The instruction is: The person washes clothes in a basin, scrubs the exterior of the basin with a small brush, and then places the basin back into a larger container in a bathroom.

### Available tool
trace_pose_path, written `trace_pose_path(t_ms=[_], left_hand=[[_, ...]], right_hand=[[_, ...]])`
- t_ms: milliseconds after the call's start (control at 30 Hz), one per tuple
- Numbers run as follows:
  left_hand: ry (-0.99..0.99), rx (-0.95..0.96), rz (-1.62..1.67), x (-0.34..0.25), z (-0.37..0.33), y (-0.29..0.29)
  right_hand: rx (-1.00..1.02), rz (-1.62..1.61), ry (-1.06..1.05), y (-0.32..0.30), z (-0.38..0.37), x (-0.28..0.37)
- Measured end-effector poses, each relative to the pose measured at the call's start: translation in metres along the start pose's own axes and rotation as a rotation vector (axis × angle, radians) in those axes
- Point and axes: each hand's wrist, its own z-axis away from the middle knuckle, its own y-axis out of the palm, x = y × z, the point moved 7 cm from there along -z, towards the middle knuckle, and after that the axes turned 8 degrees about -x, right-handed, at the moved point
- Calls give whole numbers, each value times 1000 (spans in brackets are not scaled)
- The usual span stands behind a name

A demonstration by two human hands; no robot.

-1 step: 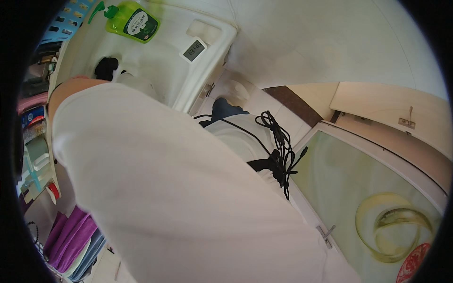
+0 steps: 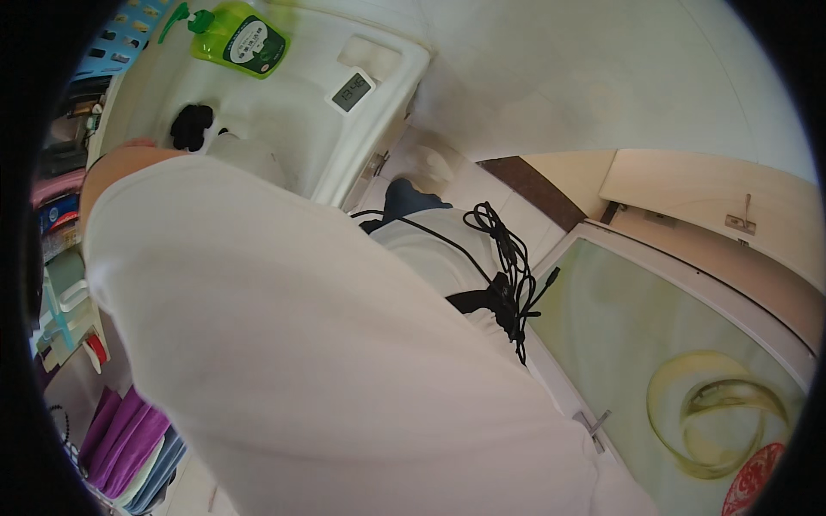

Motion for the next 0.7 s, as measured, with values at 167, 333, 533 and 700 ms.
trace_pose_path(t_ms=[167, 333, 533, 700], left_hand=[[-30, 31, -7, -8, 1, -4], [-81, -27, 25, -20, 6, -13], [-169, -246, 92, 25, 8, -20], [-122, -243, 182, -3, 4, -18]], right_hand=[[59, -33, -13, 12, -2, -21], [29, -65, -5, 10, -2, -31], [-481, -391, 103, -9, 63, -15], [-689, -753, 350, 65, 116, 4]])
